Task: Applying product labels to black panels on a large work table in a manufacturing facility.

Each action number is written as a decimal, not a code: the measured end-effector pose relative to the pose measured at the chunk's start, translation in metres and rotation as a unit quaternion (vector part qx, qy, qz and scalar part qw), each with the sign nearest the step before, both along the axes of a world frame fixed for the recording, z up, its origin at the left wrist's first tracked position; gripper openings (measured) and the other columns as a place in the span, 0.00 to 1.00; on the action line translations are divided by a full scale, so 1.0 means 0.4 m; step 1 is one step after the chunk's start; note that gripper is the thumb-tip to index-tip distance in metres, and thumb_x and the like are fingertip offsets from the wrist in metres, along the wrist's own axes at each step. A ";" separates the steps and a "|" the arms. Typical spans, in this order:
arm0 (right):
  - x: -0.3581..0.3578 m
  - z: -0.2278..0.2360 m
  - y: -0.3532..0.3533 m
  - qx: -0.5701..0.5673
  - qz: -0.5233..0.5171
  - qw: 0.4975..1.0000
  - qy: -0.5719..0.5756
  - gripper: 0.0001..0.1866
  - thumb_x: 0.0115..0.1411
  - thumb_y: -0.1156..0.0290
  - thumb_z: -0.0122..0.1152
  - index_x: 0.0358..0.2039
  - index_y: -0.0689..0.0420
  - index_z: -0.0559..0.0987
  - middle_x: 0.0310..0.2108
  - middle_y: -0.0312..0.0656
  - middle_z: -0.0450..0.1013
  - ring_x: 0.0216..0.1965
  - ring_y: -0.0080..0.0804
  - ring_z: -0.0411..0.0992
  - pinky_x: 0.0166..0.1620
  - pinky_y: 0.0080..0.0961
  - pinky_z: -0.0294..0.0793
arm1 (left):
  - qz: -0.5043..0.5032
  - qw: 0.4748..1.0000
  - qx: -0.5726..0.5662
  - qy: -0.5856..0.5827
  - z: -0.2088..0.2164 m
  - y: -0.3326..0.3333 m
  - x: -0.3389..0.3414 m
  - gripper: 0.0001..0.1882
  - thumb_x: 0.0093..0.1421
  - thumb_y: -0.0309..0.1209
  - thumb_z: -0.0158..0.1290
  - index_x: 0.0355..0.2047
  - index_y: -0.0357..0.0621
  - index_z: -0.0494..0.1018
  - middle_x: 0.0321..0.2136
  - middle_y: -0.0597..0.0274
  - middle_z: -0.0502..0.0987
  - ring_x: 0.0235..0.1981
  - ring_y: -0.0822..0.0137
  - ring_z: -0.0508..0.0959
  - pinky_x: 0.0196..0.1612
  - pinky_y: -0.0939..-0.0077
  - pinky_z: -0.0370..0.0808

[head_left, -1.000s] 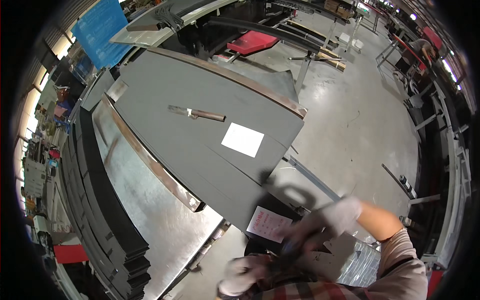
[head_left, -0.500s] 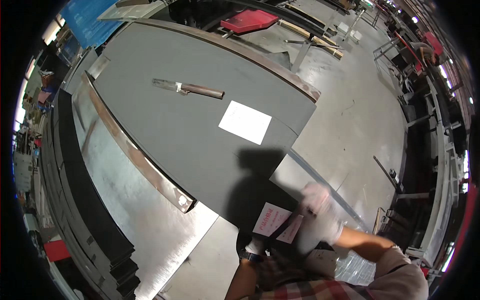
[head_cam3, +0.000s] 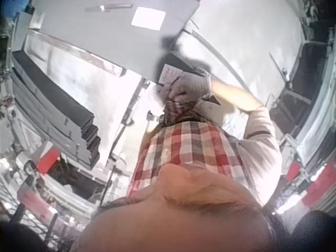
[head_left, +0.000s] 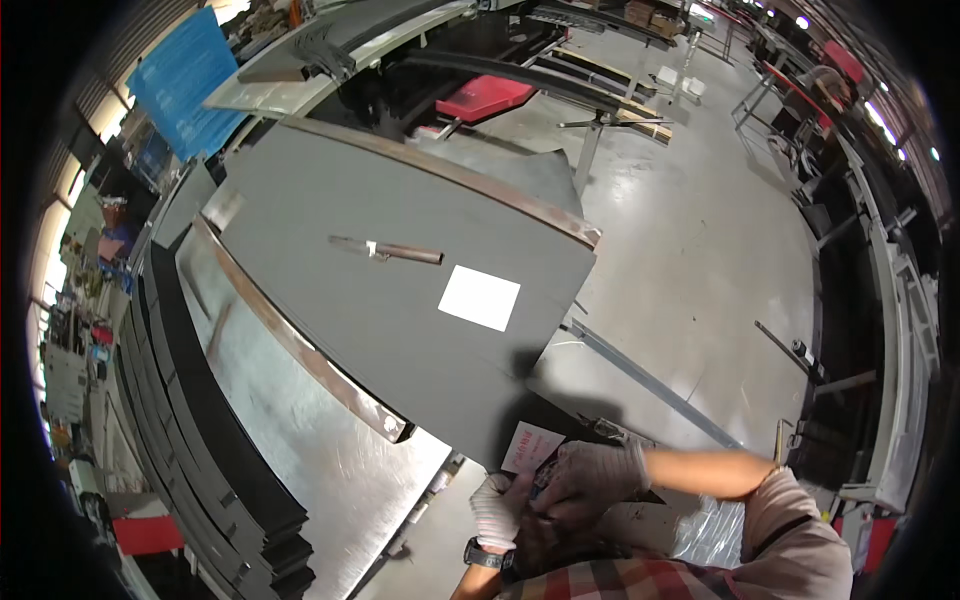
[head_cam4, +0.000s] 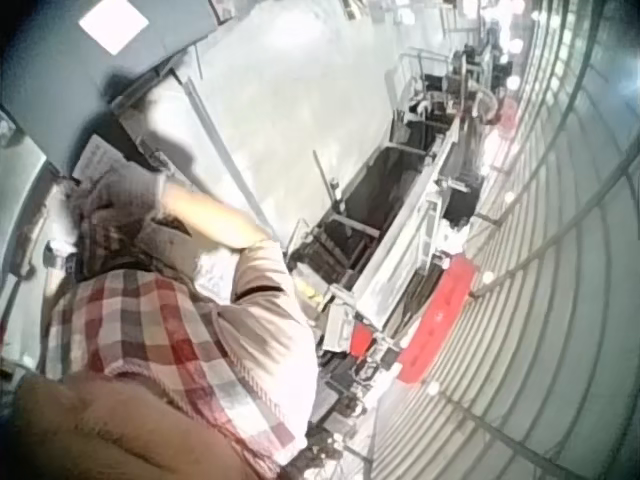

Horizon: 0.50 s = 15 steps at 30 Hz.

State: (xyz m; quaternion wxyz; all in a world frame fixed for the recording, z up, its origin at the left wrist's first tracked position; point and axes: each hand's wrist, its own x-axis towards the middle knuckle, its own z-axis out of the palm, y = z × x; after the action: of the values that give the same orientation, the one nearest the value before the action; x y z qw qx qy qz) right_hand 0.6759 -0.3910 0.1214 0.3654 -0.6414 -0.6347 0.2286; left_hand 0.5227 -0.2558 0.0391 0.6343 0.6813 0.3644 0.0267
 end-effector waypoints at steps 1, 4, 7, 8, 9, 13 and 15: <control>0.055 -0.003 0.012 -0.084 0.120 0.988 0.042 0.12 0.52 0.55 0.60 0.34 0.47 0.79 0.24 0.34 0.74 0.29 0.34 0.74 0.29 0.33 0.71 | -0.005 1.000 0.007 -0.002 0.002 0.022 0.013 0.12 0.55 0.35 0.61 0.24 0.39 0.74 0.19 0.60 0.75 0.17 0.69 0.74 0.20 0.74 0.69; 0.206 0.050 0.045 -0.461 -0.024 0.869 -0.180 0.10 0.52 0.61 0.56 0.33 0.45 0.82 0.31 0.40 0.79 0.34 0.40 0.77 0.34 0.33 0.77 | 0.031 0.961 -0.201 0.189 0.010 0.066 0.014 0.11 0.55 0.31 0.62 0.29 0.39 0.73 0.21 0.63 0.75 0.18 0.75 0.71 0.19 0.83 0.68; 0.202 -0.199 -0.073 -0.423 -0.122 0.882 -0.171 0.10 0.52 0.61 0.56 0.32 0.46 0.82 0.32 0.41 0.78 0.35 0.42 0.77 0.38 0.36 0.76 | -0.029 0.991 -0.093 0.095 -0.080 0.061 0.004 0.31 0.52 0.42 0.64 0.47 0.31 0.69 0.32 0.53 0.79 0.34 0.60 0.78 0.40 0.68 0.75; 0.190 -0.206 -0.084 -0.418 -0.208 0.875 -0.132 0.12 0.54 0.58 0.56 0.33 0.49 0.82 0.32 0.43 0.78 0.36 0.44 0.77 0.41 0.38 0.76 | -0.086 0.994 -0.060 0.036 -0.056 0.067 0.014 0.36 0.56 0.44 0.59 0.55 0.30 0.60 0.42 0.49 0.76 0.45 0.56 0.75 0.51 0.66 0.71; 0.184 -0.223 -0.091 -0.406 -0.285 0.863 -0.096 0.14 0.56 0.56 0.56 0.34 0.51 0.81 0.32 0.45 0.78 0.37 0.45 0.77 0.44 0.41 0.75 | -0.083 0.995 -0.055 0.032 -0.030 0.080 0.041 0.36 0.56 0.44 0.59 0.55 0.30 0.60 0.42 0.49 0.76 0.45 0.56 0.75 0.51 0.66 0.71; 0.130 -0.170 -0.092 -0.250 -0.183 0.950 -0.046 0.34 0.57 0.35 0.50 0.38 0.57 0.80 0.39 0.53 0.76 0.45 0.52 0.73 0.48 0.43 0.73 | -0.097 0.995 -0.018 0.004 -0.005 0.038 0.029 0.35 0.63 0.46 0.49 0.61 0.35 0.52 0.51 0.40 0.69 0.50 0.48 0.73 0.51 0.61 0.70; 0.154 -0.141 -0.069 -0.312 -0.147 0.929 -0.133 0.39 0.53 0.30 0.49 0.36 0.59 0.81 0.41 0.54 0.75 0.46 0.52 0.73 0.47 0.43 0.73 | -0.239 0.957 0.139 0.090 -0.070 -0.014 -0.019 0.37 0.63 0.49 0.47 0.62 0.36 0.51 0.52 0.40 0.69 0.52 0.45 0.71 0.52 0.59 0.69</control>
State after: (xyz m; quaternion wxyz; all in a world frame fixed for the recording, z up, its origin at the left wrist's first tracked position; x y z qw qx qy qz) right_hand 0.7373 -0.4184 0.0648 0.0884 -0.8336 -0.4729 0.2716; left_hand 0.5153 -0.2612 0.0110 0.4862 0.8293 0.2388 -0.1369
